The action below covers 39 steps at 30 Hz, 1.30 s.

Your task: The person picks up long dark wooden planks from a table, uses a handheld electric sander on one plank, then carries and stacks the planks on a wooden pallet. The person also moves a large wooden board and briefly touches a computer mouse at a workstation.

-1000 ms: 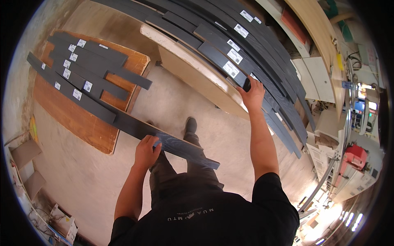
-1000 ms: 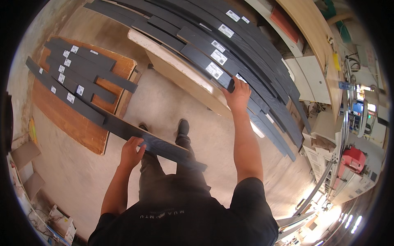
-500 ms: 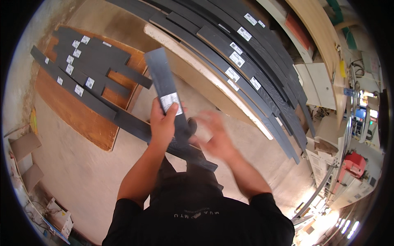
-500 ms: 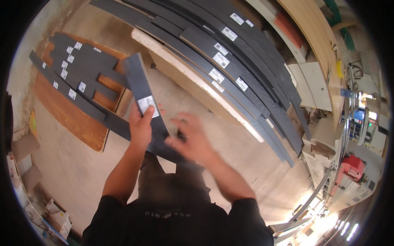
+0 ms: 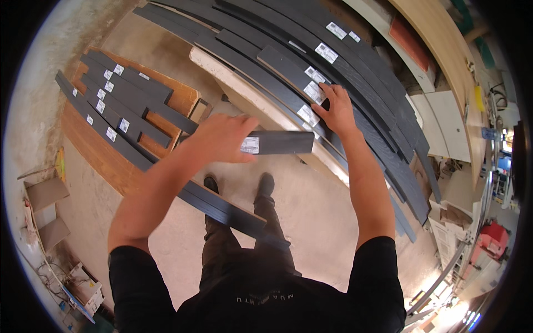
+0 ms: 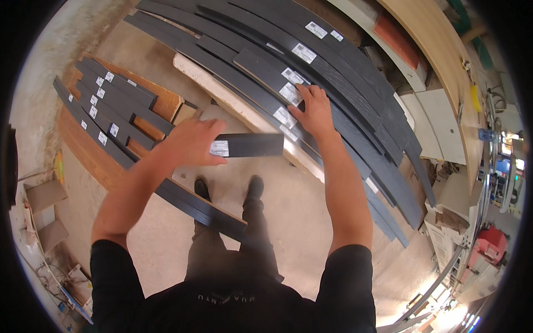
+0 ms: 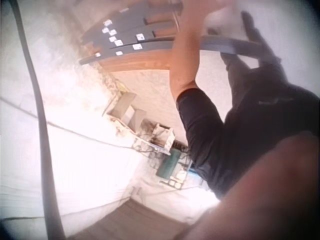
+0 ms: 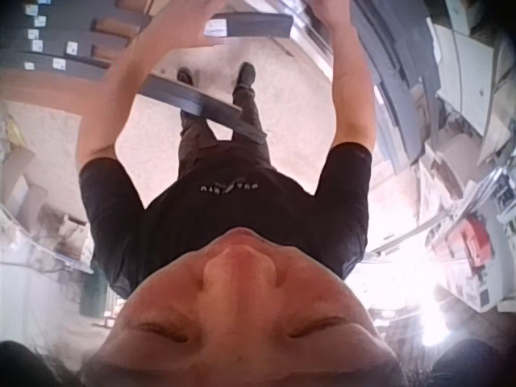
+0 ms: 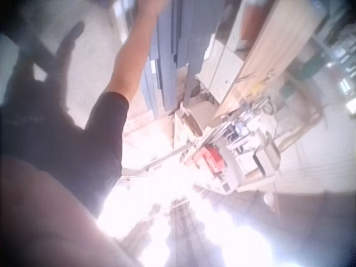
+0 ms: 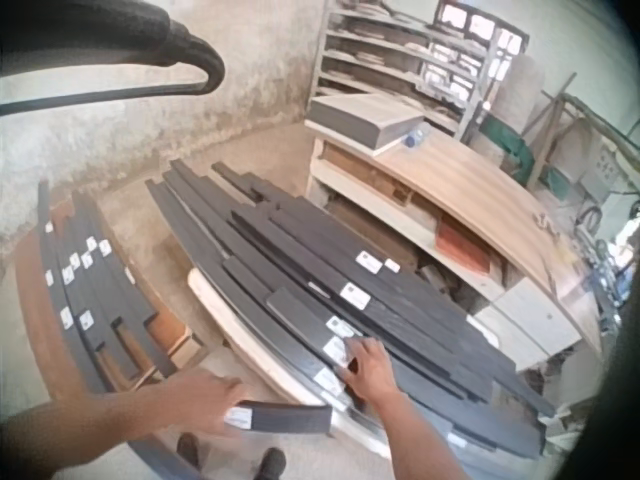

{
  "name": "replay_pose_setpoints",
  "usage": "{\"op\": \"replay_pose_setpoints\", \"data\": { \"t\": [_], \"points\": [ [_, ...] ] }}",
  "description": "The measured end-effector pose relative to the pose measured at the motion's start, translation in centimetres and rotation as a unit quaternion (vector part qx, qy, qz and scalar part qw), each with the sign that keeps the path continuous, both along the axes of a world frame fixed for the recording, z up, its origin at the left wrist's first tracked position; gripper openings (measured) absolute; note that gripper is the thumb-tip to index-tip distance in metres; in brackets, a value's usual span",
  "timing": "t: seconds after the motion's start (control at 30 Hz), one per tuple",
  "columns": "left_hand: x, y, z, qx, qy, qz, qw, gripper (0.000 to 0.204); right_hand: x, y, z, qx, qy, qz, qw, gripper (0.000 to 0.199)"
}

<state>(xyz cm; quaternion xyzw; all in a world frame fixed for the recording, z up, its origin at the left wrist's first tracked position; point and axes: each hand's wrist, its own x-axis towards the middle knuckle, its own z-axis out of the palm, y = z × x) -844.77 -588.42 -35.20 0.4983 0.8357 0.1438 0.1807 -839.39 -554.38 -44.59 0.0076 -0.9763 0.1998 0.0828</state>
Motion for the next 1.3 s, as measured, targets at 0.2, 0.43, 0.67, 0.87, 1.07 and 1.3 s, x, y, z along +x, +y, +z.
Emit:
{"op": "replay_pose_setpoints", "data": {
  "t": [0.2, 0.43, 0.67, 0.87, 1.07, 1.3],
  "points": [
    [-7.0, 6.6, -2.5, -0.075, 0.095, -0.24, 0.963, 0.054, -0.3, 1.4, 0.1, 0.018, 0.008, 0.049, 0.999, 0.065],
    [-10.3, 12.1, -6.1, 0.039, 0.113, -0.305, 0.945, 0.054, 0.4, 2.5, -0.7, -0.088, 0.016, 0.036, 0.995, 0.041],
    [-10.5, 13.1, -7.3, 0.102, 0.136, -0.257, 0.951, 0.044, 2.3, 0.3, 1.8, -0.039, -0.036, 0.088, 0.995, 0.063],
    [-9.1, 11.6, -8.2, 0.116, 0.183, -0.231, 0.949, 0.03, 2.4, -1.7, 2.4, 0.041, -0.058, 0.082, 0.994, 0.075],
    [-7.8, 10.1, -9.9, 0.154, 0.217, -0.203, 0.942, 0.04, 3.1, -2.0, 1.7, 0.049, -0.003, 0.07, 0.996, 0.069],
    [-7.9, 10.3, -10.3, 0.137, 0.255, -0.219, 0.932, 0.03, 3.9, -2.9, 1.6, 0.049, 0.022, 0.054, 0.997, 0.063]
  ]
}}
